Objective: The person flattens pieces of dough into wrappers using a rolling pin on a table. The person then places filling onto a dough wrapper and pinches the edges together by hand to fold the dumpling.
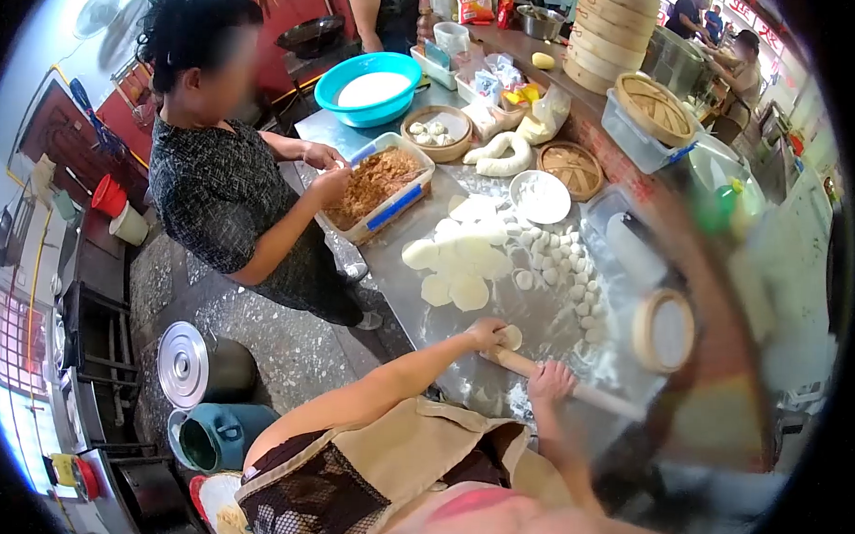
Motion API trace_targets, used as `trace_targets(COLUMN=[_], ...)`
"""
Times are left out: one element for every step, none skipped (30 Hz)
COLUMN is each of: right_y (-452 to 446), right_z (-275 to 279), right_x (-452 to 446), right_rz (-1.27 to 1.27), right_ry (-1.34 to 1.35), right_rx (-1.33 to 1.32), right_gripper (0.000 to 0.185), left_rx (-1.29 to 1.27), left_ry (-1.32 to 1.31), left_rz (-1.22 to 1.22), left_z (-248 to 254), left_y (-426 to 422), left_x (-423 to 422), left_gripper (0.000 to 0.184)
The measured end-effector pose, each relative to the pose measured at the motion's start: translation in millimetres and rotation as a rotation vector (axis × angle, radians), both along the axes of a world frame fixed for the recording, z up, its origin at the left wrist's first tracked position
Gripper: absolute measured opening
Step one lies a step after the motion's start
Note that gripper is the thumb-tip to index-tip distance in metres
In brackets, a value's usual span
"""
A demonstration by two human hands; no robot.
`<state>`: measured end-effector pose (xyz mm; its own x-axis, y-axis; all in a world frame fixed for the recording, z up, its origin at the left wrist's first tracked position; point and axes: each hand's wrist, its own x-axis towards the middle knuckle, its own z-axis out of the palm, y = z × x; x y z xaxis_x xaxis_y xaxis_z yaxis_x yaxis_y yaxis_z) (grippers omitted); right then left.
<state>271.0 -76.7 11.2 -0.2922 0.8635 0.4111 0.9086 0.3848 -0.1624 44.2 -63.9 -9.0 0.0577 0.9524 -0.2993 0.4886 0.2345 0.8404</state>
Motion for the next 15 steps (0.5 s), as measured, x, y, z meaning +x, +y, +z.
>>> trace_targets(right_y=[0, -1, 0, 0, -1, 0, -1, -1, 0, -2, -3, -3, -1, 0, 3], right_z=[0, 0, 0, -1, -1, -2, -4, -3, -3, -4, -7, -10, -10, -12, -10], right_x=[0, 0, 0, 0, -2, -1, 0, -1, -1, 1, 4, 4, 2, 1, 1], right_rz=[0.0, 0.0, 0.0, -0.002, 0.0, -0.013, -0.025, -0.05, -0.061, -0.068, -0.114, -0.085, -0.053, -0.052, -0.045], right_ry=[0.001, 0.004, 0.006, 0.005, 0.02, 0.032, -0.005, -0.043, -0.048, -0.052, -0.062, -0.03, 0.006, -0.007, 0.014], right_rx=[0.002, -0.013, -0.028, -0.026, -0.031, -0.033, -0.054, -0.075, -0.091, -0.109, -0.099, -0.105, -0.105, -0.022, -0.01], right_gripper=[0.023, 0.024, 0.024, 0.024, 0.025, 0.025, 0.025, 0.025, 0.026, 0.026, 0.026, 0.025, 0.023, 0.022, 0.022], left_rx=[0.002, -0.004, -0.01, -0.009, -0.008, -0.002, -0.007, -0.01, -0.031, -0.054, -0.076, -0.098, -0.123, -0.114, 0.015], left_ry=[0.001, -0.009, -0.019, -0.021, 0.022, 0.062, 0.047, 0.029, 0.015, 0.002, -0.035, -0.069, -0.013, 0.052, 0.064], left_rz=[0.0, 0.003, 0.006, 0.004, 0.005, -0.01, -0.004, -0.01, -0.044, -0.073, -0.032, 0.025, 0.047, 0.066, 0.041], left_z=[-1, -2, 0, 3, 5, 10, 8, 1, -4, -4, -2, 1, 2, 4, 3], left_y=[0, 0, 0, -1, -2, -2, -2, -1, 2, 4, 4, 0, -7, -2, 0], left_x=[0, 0, 0, 0, -1, 1, 2, 2, 1, -1, 0, 1, 3, 4, 2], left_gripper=[0.032, 0.032, 0.032, 0.032, 0.033, 0.034, 0.035, 0.035, 0.035, 0.035, 0.034, 0.034, 0.033, 0.032, 0.032])
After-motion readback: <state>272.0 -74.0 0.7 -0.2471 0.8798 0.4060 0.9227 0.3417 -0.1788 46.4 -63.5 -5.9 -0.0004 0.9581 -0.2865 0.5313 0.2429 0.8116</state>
